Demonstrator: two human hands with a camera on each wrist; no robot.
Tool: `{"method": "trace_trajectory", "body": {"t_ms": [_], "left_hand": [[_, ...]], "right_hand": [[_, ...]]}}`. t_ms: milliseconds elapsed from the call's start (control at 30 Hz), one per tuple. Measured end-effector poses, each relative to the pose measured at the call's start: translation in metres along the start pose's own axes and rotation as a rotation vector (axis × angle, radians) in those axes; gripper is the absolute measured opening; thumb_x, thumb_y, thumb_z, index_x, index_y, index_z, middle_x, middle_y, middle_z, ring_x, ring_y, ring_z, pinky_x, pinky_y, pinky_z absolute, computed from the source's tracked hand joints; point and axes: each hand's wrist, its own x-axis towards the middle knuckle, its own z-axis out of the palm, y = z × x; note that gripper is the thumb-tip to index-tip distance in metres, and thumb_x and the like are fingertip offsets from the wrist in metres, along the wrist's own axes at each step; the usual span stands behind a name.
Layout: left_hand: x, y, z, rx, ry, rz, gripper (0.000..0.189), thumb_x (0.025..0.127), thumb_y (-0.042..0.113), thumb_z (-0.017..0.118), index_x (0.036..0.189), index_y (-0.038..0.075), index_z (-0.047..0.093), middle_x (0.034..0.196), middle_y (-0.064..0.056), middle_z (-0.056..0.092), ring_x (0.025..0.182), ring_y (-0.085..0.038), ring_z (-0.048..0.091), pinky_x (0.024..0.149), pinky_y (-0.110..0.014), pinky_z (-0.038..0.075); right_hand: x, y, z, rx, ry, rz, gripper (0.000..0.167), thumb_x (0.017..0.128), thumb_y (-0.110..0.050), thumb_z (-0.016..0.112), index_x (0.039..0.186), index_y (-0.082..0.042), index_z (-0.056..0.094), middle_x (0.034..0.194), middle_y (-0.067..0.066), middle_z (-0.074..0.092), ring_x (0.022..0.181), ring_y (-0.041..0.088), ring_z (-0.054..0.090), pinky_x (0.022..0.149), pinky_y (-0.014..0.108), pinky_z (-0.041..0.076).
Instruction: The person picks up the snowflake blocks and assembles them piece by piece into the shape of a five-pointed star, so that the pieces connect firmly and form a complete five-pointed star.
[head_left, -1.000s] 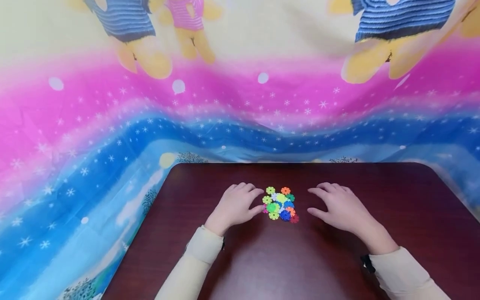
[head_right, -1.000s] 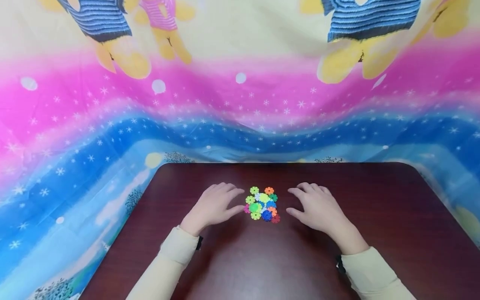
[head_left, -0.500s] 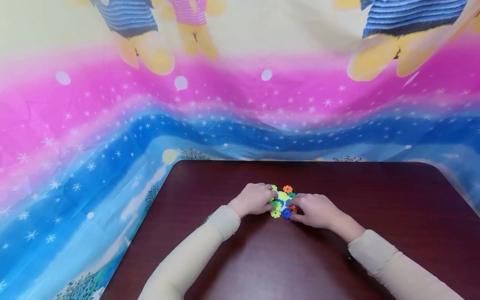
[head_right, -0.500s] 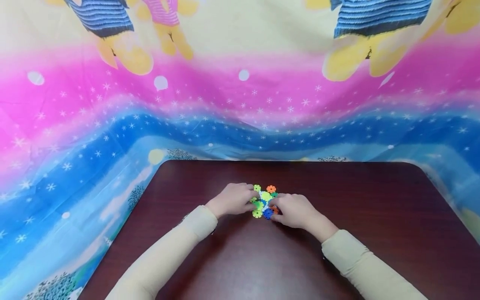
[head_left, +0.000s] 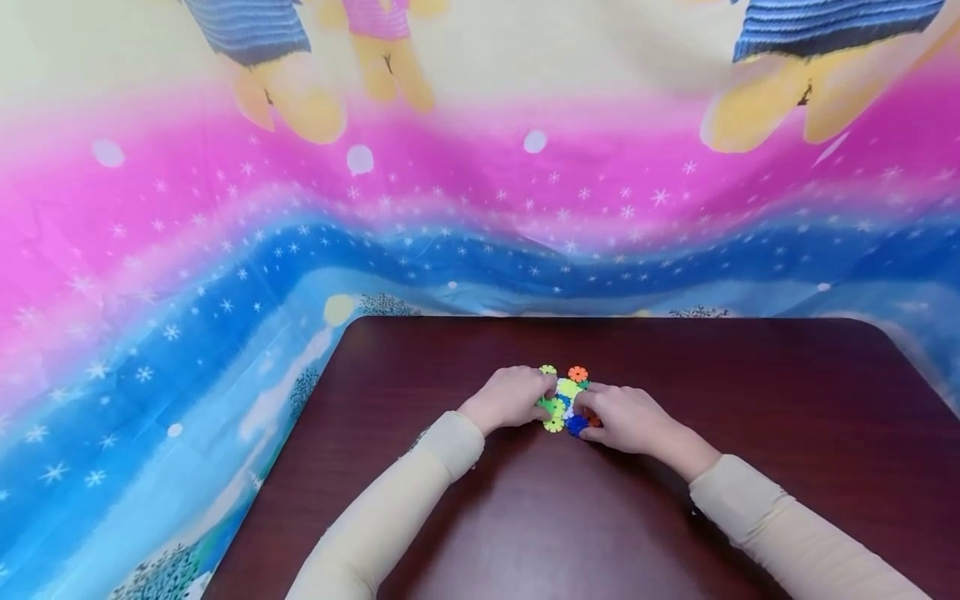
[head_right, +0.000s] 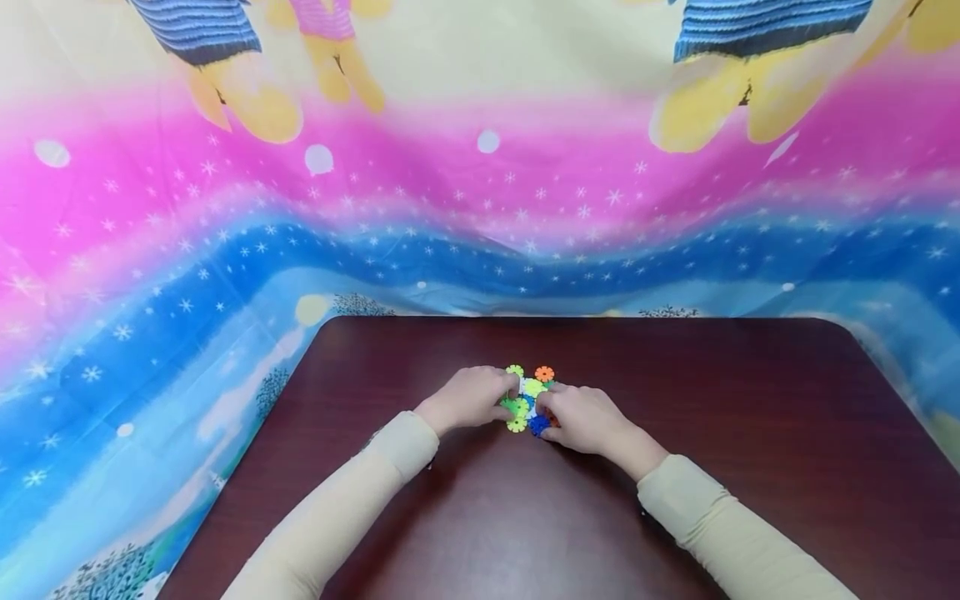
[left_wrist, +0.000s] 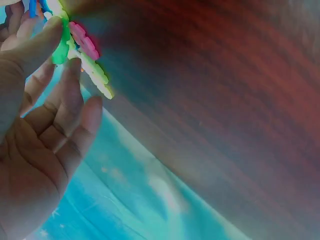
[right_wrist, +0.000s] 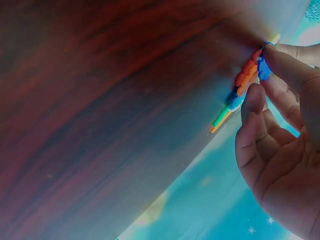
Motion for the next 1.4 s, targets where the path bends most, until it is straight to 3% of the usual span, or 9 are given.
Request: {"method": "trace_trajectory", "body": {"t_ms": [133, 267, 467, 633, 833, 1200, 1400], "left_hand": [[-0.006, -0.003, -0.002, -0.196, 0.041, 0.003, 0.023, 0.093, 0.035, 0.08, 0.108, 0.02, 0.07, 0.081, 0.012, 0.063, 0.069, -0.004, 0.057, 0.069, -0.023, 0.05], [-0.015, -0.002, -0.007, -0.385, 0.102, -0.023, 0.018, 0.096, 0.027, 0.077, 0.11, 0.015, 0.078, 0.083, 0.012, 0.069, 0.07, 0.002, 0.061, 0.071, -0.02, 0.052], [-0.029, 0.003, -0.016, -0.587, 0.196, -0.08, 0.016, 0.1, 0.025, 0.072, 0.111, 0.015, 0.077, 0.089, 0.009, 0.073, 0.074, 0.002, 0.063, 0.073, -0.02, 0.054], [-0.038, 0.009, -0.026, -0.762, 0.232, -0.112, 0.015, 0.101, 0.027, 0.071, 0.109, 0.015, 0.076, 0.085, -0.002, 0.074, 0.068, -0.01, 0.065, 0.064, -0.025, 0.053], [-0.043, 0.02, -0.031, -0.998, 0.213, -0.121, 0.021, 0.103, 0.018, 0.068, 0.116, 0.003, 0.075, 0.089, -0.01, 0.075, 0.079, -0.033, 0.072, 0.064, -0.028, 0.057], [-0.041, 0.031, -0.035, -1.006, 0.209, -0.133, 0.013, 0.101, 0.02, 0.071, 0.106, 0.011, 0.078, 0.077, 0.004, 0.072, 0.074, -0.034, 0.07, 0.056, -0.029, 0.052], [-0.042, 0.038, -0.037, -1.03, 0.221, -0.188, 0.01, 0.1, 0.018, 0.072, 0.102, 0.01, 0.079, 0.076, -0.005, 0.073, 0.071, -0.035, 0.07, 0.055, -0.03, 0.053]], "right_hand": [[-0.001, 0.001, -0.003, 0.085, -0.001, 0.021, 0.019, 0.088, -0.024, 0.086, 0.096, -0.022, 0.068, 0.087, -0.011, 0.061, 0.067, 0.006, 0.05, 0.061, 0.029, 0.047], [-0.004, 0.003, -0.009, 0.196, 0.002, 0.038, 0.016, 0.091, -0.021, 0.083, 0.094, -0.024, 0.068, 0.078, -0.015, 0.059, 0.067, 0.006, 0.053, 0.063, 0.029, 0.049], [-0.016, 0.004, -0.02, 0.32, 0.164, 0.068, 0.019, 0.09, -0.016, 0.083, 0.108, -0.016, 0.075, 0.088, -0.012, 0.068, 0.077, 0.005, 0.062, 0.07, 0.029, 0.058], [-0.025, 0.001, -0.026, 0.325, 0.315, 0.047, 0.021, 0.088, -0.016, 0.085, 0.107, -0.018, 0.077, 0.094, -0.013, 0.069, 0.08, 0.005, 0.064, 0.072, 0.036, 0.06], [-0.03, -0.009, -0.026, 0.343, 0.393, -0.001, 0.026, 0.085, -0.013, 0.088, 0.106, -0.023, 0.079, 0.097, -0.015, 0.069, 0.08, 0.002, 0.063, 0.07, 0.033, 0.06], [-0.031, -0.016, -0.026, 0.301, 0.465, -0.098, 0.028, 0.078, -0.009, 0.092, 0.1, -0.021, 0.08, 0.094, -0.014, 0.07, 0.07, 0.0, 0.058, 0.06, 0.022, 0.054], [-0.03, -0.017, -0.027, 0.226, 0.514, -0.18, 0.029, 0.075, -0.004, 0.093, 0.098, -0.016, 0.081, 0.092, -0.01, 0.071, 0.069, 0.0, 0.057, 0.059, 0.019, 0.052]]}}
